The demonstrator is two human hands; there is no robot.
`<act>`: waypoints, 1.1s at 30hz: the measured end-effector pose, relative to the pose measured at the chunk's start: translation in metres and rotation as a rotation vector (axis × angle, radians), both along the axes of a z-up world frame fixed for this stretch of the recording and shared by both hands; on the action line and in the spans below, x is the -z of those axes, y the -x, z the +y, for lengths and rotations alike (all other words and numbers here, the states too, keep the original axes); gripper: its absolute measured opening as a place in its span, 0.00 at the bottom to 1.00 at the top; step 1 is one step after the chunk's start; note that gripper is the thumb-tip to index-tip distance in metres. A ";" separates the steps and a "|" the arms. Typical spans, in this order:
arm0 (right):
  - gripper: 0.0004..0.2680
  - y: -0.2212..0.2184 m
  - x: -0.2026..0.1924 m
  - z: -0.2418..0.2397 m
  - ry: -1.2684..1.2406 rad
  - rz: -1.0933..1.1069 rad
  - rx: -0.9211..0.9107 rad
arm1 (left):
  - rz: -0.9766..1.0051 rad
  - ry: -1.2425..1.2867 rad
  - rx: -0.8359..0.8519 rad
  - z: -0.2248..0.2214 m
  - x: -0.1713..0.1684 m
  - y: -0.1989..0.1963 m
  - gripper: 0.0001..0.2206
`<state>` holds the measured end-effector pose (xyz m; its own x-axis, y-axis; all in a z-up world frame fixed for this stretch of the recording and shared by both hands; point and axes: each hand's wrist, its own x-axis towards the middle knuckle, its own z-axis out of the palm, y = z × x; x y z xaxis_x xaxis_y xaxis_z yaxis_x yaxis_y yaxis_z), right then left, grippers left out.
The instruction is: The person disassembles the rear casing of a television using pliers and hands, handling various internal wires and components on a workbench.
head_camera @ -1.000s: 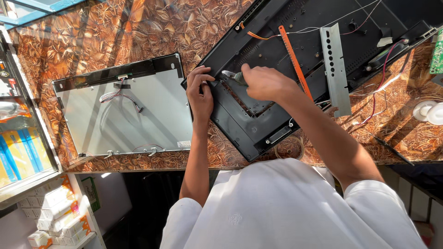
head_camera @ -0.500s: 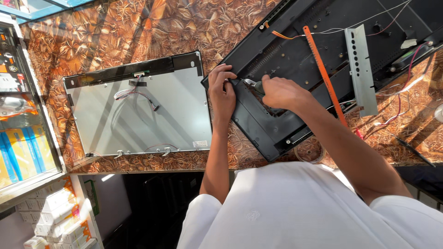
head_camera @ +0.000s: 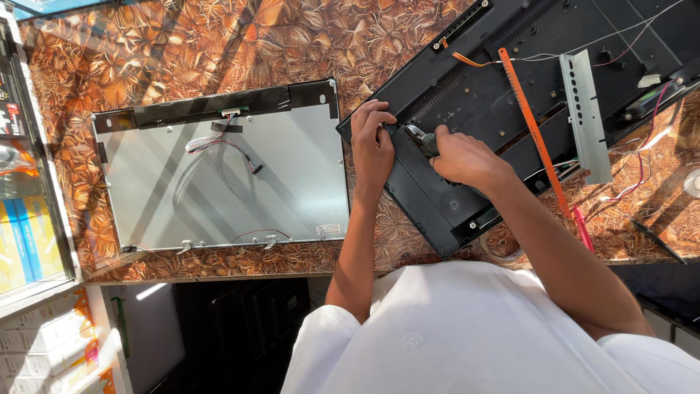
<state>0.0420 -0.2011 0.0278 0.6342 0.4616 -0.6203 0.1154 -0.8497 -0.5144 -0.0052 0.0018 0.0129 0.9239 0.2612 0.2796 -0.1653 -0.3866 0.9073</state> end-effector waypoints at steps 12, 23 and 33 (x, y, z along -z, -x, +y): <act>0.24 0.005 -0.007 0.006 0.046 -0.055 -0.016 | 0.015 0.027 0.010 0.002 0.006 0.001 0.19; 0.25 0.006 -0.006 -0.002 -0.024 -0.044 -0.076 | 0.011 0.005 0.012 0.001 0.009 0.000 0.18; 0.27 -0.003 0.007 -0.006 -0.074 -0.076 -0.101 | 0.009 -0.021 0.021 0.001 0.005 0.000 0.18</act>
